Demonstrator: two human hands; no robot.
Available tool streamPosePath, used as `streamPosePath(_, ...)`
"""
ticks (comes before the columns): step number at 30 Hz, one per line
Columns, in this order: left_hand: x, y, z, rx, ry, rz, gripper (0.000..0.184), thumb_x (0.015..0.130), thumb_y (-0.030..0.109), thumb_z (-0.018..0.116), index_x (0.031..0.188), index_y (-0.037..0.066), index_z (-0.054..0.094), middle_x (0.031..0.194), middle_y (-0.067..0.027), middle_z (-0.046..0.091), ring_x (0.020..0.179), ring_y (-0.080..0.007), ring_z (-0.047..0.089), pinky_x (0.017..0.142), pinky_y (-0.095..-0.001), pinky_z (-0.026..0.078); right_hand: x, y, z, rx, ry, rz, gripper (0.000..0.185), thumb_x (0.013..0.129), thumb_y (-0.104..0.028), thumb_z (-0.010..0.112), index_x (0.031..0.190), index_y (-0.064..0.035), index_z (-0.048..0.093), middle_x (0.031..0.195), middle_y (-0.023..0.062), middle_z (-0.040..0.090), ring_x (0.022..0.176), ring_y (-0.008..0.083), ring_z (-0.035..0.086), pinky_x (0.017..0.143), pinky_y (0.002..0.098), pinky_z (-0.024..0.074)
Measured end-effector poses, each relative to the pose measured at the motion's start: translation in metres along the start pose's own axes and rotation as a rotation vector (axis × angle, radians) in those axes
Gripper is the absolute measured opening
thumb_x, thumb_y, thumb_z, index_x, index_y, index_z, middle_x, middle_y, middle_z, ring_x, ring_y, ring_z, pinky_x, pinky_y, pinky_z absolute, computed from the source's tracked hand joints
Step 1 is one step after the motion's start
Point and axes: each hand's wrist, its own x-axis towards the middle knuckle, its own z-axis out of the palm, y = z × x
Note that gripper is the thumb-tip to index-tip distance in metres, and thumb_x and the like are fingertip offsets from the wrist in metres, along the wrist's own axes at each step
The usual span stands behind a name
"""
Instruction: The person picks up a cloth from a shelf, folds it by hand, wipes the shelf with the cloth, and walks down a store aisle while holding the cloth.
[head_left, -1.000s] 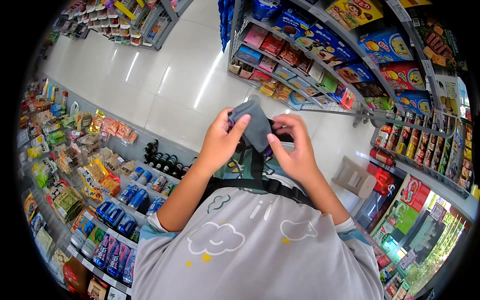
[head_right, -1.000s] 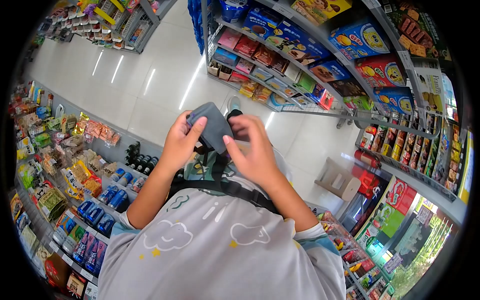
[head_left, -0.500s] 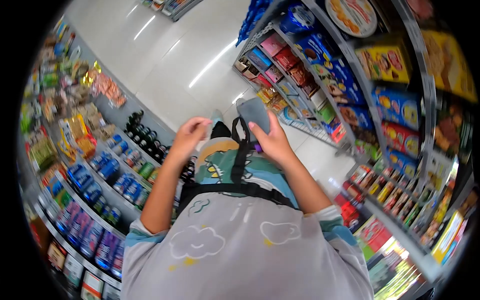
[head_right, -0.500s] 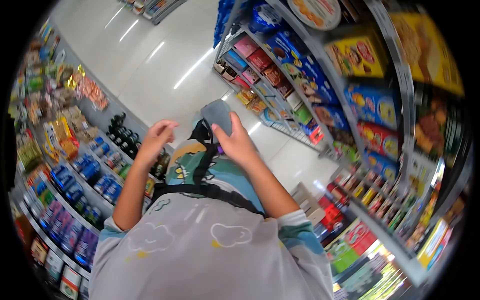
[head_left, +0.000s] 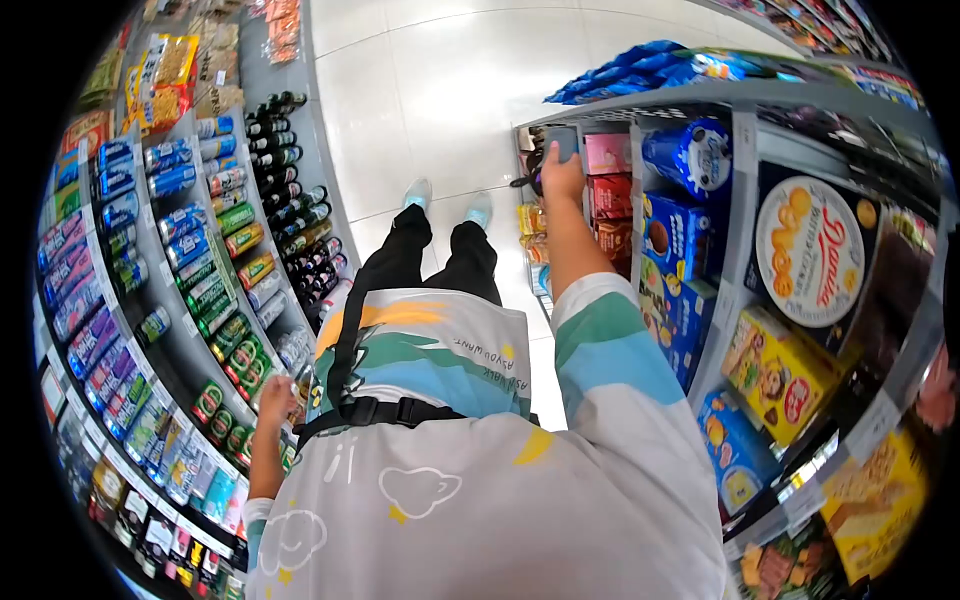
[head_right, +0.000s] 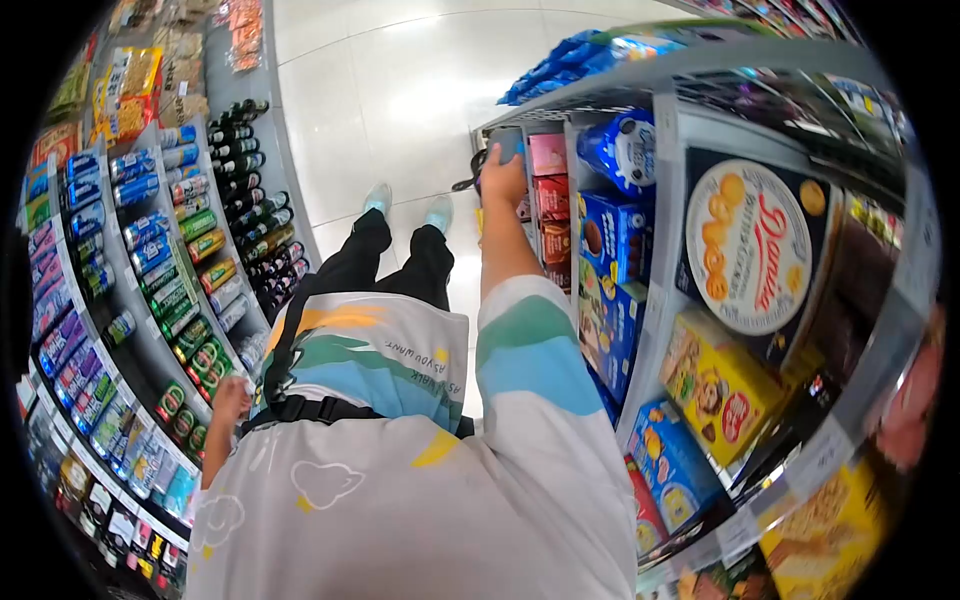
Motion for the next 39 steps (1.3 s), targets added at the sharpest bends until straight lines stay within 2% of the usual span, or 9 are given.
streamPosePath(2, -0.024, -0.045, 0.02, -0.043, -0.053, -0.102, 0.02, 0.105, 0.026, 0.054, 0.109, 0.008, 0.061, 0.073, -0.0027, 0.059, 0.058, -0.0117, 0.059, 0.053, -0.0277, 0.05, 0.03, -0.001, 0.02, 0.001, 0.016, 0.044, 0.062, 0.098, -0.053, 0.055, 0.126, 0.0023, 0.063, 0.123, 0.0305, 0.068, 0.114, 0.0478, 0.065, 0.101, 0.0523, 0.0506)
streamPosePath(5, -0.055, -0.066, 0.062, -0.053, -0.073, -0.186, 0.02, 0.105, 0.026, 0.053, 0.109, 0.009, 0.061, 0.074, -0.0026, 0.06, 0.06, -0.0119, 0.059, 0.055, -0.0278, 0.05, 0.047, -0.011, 0.023, 0.058, -0.05, 0.149, 0.063, 0.098, -0.052, 0.055, 0.129, 0.0023, 0.062, 0.124, 0.0296, 0.067, 0.116, 0.0464, 0.065, 0.101, 0.0507, 0.0511)
streamPosePath(9, -0.064, -0.063, 0.105, -0.078, -0.081, -0.182, 0.019, 0.105, 0.026, 0.053, 0.11, 0.009, 0.062, 0.076, -0.0025, 0.06, 0.062, -0.0121, 0.059, 0.056, -0.0279, 0.05, 0.047, -0.007, 0.029, 0.002, 0.049, 0.199, 0.066, 0.098, -0.053, 0.054, 0.132, 0.0032, 0.06, 0.126, 0.0288, 0.068, 0.118, 0.0466, 0.065, 0.102, 0.0533, 0.0502)
streamPosePath(12, -0.06, -0.045, 0.115, -0.072, -0.088, -0.147, 0.019, 0.105, 0.025, 0.053, 0.11, 0.009, 0.062, 0.077, -0.0024, 0.061, 0.063, -0.0122, 0.059, 0.057, -0.028, 0.049, 0.04, 0.002, 0.025, 0.002, -0.023, 0.275, 0.068, 0.098, -0.054, 0.053, 0.134, 0.0036, 0.058, 0.127, 0.0291, 0.067, 0.119, 0.0469, 0.064, 0.104, 0.0549, 0.0484)
streamPosePath(17, -0.031, -0.007, 0.088, 0.002, -0.123, -0.061, 0.019, 0.105, 0.025, 0.052, 0.111, 0.01, 0.062, 0.079, -0.0023, 0.062, 0.065, -0.0125, 0.06, 0.059, -0.0281, 0.049, 0.017, 0.038, 0.029, 0.081, -0.028, 0.372, 0.071, 0.098, -0.057, 0.052, 0.132, 0.004, 0.06, 0.125, 0.0305, 0.067, 0.118, 0.0468, 0.064, 0.102, 0.0533, 0.0499)
streamPosePath(24, 0.031, 0.073, 0.009, 0.164, -0.203, 0.073, 0.019, 0.104, 0.024, 0.051, 0.112, 0.011, 0.062, 0.082, -0.0021, 0.063, 0.069, -0.0129, 0.06, 0.062, -0.0283, 0.049, -0.017, 0.096, 0.033, 0.161, 0.137, 0.486, 0.078, 0.095, -0.063, 0.053, 0.125, 0.0085, 0.063, 0.124, 0.0325, 0.067, 0.117, 0.0468, 0.065, 0.101, 0.0494, 0.0513)
streamPosePath(29, 0.091, 0.129, -0.034, 0.223, -0.317, 0.255, 0.022, 0.107, 0.027, 0.048, 0.114, 0.011, 0.062, 0.083, -0.0015, 0.064, 0.071, -0.013, 0.062, 0.065, -0.0278, 0.049, -0.06, 0.126, 0.028, 0.202, 0.185, 0.568, 0.082, 0.094, -0.065, 0.053, 0.129, 0.0094, 0.059, 0.124, 0.032, 0.067, 0.116, 0.0478, 0.065, 0.101, 0.0494, 0.0517)
streamPosePath(33, 0.108, 0.172, -0.035, 0.28, -0.308, 0.346, 0.018, 0.108, 0.024, 0.051, 0.111, 0.009, 0.062, 0.083, -0.0009, 0.062, 0.069, -0.0099, 0.057, 0.064, -0.0244, 0.047, -0.084, 0.169, 0.035, 0.157, 0.231, 0.686, 0.078, 0.094, -0.064, 0.054, 0.126, 0.0072, 0.061, 0.12, 0.0311, 0.069, 0.113, 0.0468, 0.067, 0.098, 0.0506, 0.0534)
streamPosePath(39, 0.105, 0.164, -0.024, 0.296, -0.39, 0.39, 0.018, 0.109, 0.02, 0.048, 0.111, 0.009, 0.061, 0.081, -0.0007, 0.062, 0.068, -0.0094, 0.057, 0.064, -0.0256, 0.048, -0.138, 0.233, 0.005, 0.164, 0.236, 0.767, 0.077, 0.095, -0.064, 0.054, 0.125, 0.0061, 0.063, 0.119, 0.0304, 0.07, 0.111, 0.0467, 0.068, 0.097, 0.0504, 0.0538)
